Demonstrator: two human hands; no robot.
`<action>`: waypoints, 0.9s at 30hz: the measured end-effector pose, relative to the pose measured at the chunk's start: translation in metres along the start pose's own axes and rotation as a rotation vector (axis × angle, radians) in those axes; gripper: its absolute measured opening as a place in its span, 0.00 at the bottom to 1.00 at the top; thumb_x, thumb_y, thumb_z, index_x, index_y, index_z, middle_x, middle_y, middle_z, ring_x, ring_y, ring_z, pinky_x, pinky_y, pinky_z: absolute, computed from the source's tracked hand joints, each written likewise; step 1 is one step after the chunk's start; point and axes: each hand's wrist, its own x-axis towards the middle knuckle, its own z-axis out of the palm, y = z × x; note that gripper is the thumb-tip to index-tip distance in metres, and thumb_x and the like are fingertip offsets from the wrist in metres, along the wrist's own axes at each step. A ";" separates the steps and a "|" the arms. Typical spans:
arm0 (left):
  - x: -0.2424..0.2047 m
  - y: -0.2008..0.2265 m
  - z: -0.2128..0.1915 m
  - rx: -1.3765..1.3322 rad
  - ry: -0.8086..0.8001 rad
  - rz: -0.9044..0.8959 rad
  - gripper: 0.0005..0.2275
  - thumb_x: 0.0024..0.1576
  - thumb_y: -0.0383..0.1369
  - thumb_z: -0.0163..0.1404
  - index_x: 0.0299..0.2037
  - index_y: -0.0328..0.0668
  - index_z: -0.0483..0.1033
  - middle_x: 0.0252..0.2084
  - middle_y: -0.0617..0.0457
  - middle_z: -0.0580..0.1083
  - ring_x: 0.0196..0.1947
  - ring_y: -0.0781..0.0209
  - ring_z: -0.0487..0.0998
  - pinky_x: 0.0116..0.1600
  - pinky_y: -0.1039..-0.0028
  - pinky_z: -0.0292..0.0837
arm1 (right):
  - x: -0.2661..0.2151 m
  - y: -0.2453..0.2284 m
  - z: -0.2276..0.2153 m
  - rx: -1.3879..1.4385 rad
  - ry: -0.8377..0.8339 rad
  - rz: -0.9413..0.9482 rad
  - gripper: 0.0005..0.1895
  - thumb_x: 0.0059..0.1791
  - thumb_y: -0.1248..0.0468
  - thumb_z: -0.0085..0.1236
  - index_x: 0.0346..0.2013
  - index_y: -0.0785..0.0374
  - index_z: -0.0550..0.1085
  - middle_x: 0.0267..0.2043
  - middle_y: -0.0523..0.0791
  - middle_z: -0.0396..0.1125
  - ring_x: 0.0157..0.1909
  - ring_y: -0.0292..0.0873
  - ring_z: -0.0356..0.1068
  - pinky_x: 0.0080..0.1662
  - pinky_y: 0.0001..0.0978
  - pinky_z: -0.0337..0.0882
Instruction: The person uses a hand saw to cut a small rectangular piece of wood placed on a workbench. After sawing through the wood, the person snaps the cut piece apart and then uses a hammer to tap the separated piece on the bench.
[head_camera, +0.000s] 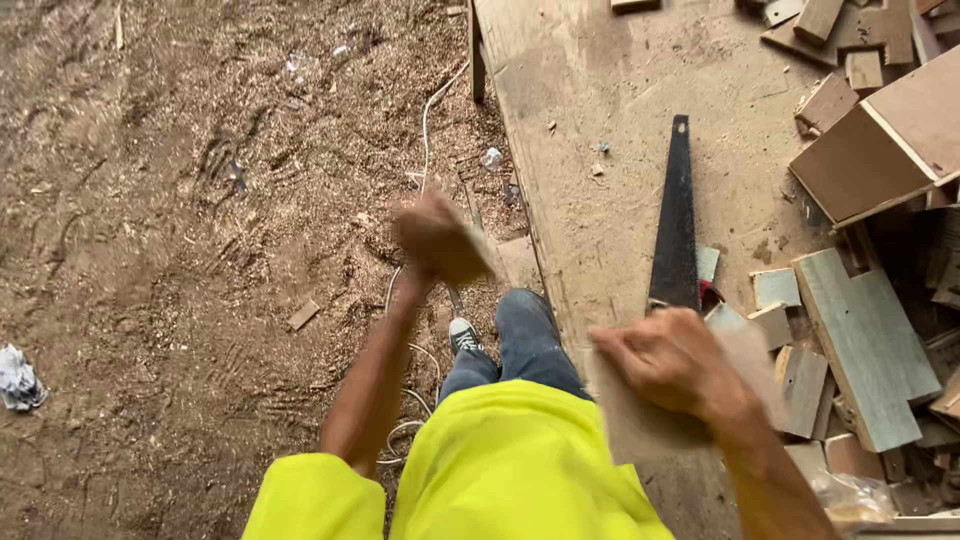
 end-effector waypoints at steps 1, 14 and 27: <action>0.007 -0.012 -0.001 -0.010 0.015 -0.049 0.25 0.70 0.43 0.37 0.16 0.49 0.62 0.12 0.56 0.58 0.09 0.64 0.58 0.16 0.67 0.53 | -0.005 0.012 -0.003 0.017 0.038 0.069 0.29 0.53 0.43 0.36 0.34 0.49 0.85 0.10 0.44 0.69 0.07 0.43 0.64 0.17 0.38 0.63; -0.024 -0.056 0.002 -0.483 0.101 -0.594 0.25 0.66 0.52 0.34 0.16 0.51 0.60 0.11 0.60 0.57 0.07 0.68 0.57 0.08 0.72 0.50 | 0.084 0.134 0.099 0.265 0.272 0.853 0.40 0.56 0.33 0.29 0.51 0.60 0.79 0.52 0.63 0.70 0.58 0.70 0.66 0.60 0.57 0.64; -0.075 -0.083 0.018 -0.613 -0.160 -1.105 0.33 0.65 0.64 0.23 0.32 0.39 0.63 0.22 0.49 0.63 0.20 0.55 0.69 0.22 0.62 0.70 | 0.045 0.178 0.191 0.466 0.647 0.857 0.18 0.50 0.52 0.58 0.46 0.60 0.76 0.42 0.52 0.76 0.46 0.56 0.75 0.47 0.45 0.72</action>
